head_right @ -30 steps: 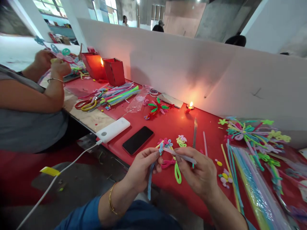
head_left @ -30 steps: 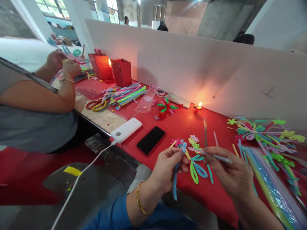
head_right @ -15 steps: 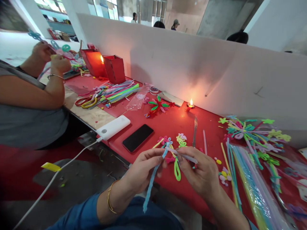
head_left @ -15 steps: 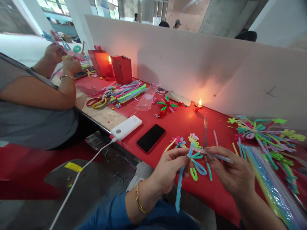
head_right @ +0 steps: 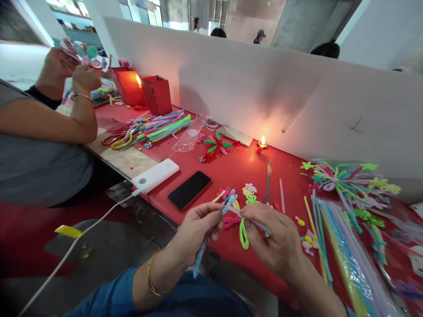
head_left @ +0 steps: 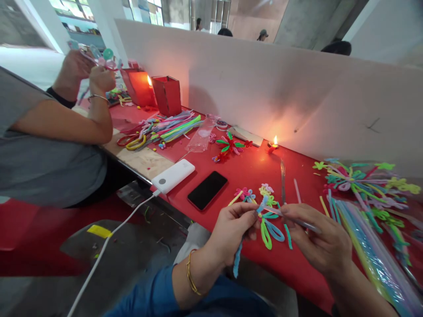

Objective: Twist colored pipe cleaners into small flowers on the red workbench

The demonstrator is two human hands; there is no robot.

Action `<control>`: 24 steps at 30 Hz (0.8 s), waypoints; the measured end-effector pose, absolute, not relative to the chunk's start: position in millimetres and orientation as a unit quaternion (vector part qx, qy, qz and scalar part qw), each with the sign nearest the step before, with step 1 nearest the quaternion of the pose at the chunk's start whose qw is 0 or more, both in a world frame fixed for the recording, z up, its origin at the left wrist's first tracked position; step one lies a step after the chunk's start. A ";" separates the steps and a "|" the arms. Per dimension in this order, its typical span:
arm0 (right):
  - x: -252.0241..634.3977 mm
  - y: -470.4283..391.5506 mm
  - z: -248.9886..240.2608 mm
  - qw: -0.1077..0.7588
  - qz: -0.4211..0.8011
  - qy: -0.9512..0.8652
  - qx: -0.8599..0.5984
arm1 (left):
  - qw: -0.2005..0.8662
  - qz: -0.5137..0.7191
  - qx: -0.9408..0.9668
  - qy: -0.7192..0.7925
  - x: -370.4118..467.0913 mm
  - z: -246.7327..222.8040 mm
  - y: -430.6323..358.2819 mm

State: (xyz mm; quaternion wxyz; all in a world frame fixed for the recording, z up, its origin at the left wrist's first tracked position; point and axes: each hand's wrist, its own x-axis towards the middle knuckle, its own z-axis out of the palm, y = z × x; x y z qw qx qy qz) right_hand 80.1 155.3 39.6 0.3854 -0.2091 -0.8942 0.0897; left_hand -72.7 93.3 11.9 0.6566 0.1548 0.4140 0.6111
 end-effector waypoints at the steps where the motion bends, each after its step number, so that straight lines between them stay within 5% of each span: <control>1: 80.2 156.0 39.8 0.386 0.085 -0.895 -0.206 | 0.655 0.611 0.158 0.416 -72.6 11.6 93.1; 24: 86.6 162.8 45.7 0.320 0.016 -0.929 -0.186 | 0.638 0.600 0.175 0.451 -71.3 10.2 93.3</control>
